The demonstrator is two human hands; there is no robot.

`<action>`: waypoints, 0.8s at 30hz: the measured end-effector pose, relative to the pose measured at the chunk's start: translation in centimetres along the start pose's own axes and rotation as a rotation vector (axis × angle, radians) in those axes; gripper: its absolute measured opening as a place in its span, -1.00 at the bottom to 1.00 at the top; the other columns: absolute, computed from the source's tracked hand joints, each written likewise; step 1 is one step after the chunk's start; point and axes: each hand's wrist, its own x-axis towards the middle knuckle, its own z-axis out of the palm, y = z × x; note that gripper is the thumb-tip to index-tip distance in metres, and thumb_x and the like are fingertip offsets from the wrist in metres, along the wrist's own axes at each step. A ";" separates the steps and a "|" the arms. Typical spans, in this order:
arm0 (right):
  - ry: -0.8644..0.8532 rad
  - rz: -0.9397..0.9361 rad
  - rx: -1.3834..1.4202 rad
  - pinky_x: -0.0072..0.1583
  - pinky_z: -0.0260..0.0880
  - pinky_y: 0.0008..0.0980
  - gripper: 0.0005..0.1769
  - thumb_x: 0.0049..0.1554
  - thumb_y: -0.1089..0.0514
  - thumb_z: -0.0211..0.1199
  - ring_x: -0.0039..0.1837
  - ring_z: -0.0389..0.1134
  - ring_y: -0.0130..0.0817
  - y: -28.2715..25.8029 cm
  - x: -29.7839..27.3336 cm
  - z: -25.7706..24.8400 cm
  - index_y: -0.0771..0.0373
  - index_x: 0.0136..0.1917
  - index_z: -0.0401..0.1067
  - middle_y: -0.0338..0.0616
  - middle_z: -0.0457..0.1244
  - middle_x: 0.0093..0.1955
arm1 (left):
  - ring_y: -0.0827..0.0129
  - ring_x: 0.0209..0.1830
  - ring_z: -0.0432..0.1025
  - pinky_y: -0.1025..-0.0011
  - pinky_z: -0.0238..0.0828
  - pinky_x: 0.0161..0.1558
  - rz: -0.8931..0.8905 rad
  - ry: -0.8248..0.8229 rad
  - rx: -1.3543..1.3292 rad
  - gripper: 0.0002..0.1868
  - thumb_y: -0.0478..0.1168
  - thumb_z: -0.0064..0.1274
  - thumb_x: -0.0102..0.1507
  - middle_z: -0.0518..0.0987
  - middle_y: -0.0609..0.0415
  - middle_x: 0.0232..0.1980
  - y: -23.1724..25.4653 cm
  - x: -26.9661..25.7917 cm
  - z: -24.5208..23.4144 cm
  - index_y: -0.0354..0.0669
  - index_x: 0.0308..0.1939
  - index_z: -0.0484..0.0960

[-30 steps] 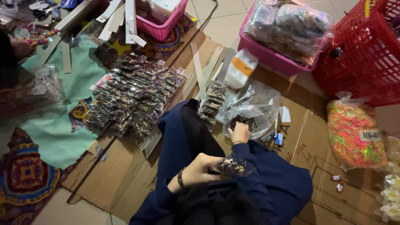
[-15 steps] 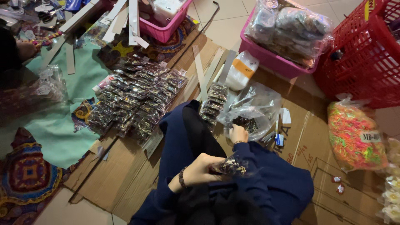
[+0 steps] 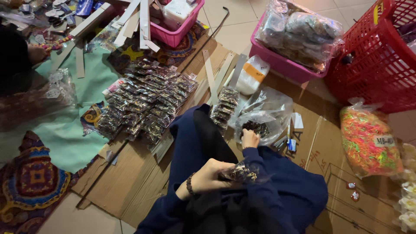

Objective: The person sits on the floor and packs small, dark, dried items into clear plastic bags. They open the bags, place the items inside, and seal them, repeating the process with multiple bags.

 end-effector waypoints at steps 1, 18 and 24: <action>0.037 -0.010 -0.012 0.08 0.33 0.01 -0.86 0.06 0.22 0.14 -0.08 0.44 0.01 0.3 0.1 0.8 0.01 -0.14 0.47 -0.07 0.36 -0.19 | 0.72 -0.33 0.20 0.56 0.24 -0.31 -0.010 0.002 0.018 -0.79 -0.17 0.22 0.32 0.41 0.31 -0.39 0.1 -0.2 0.0 -0.12 -0.28 0.49; 0.181 -0.038 0.250 -0.14 0.35 0.18 -0.40 0.04 0.45 0.02 -0.12 0.38 0.25 0.6 -0.8 -5.1 0.14 0.33 0.26 0.16 0.30 -0.17 | 0.71 -0.29 0.32 0.54 0.38 -0.25 0.050 0.016 0.039 -0.79 -0.12 0.19 0.32 0.53 0.25 -0.30 1.0 -1.7 0.6 -0.17 -0.15 0.58; 0.143 -0.014 0.347 -0.03 0.39 0.10 -0.35 0.00 0.51 0.14 -0.05 0.39 0.20 0.6 -1.0 -7.0 0.13 0.33 0.28 0.20 0.34 -0.12 | 0.69 -0.34 0.33 0.53 0.35 -0.28 0.082 0.016 0.089 -0.81 -0.13 0.19 0.33 0.53 0.23 -0.33 1.2 -1.9 0.9 -0.13 -0.17 0.57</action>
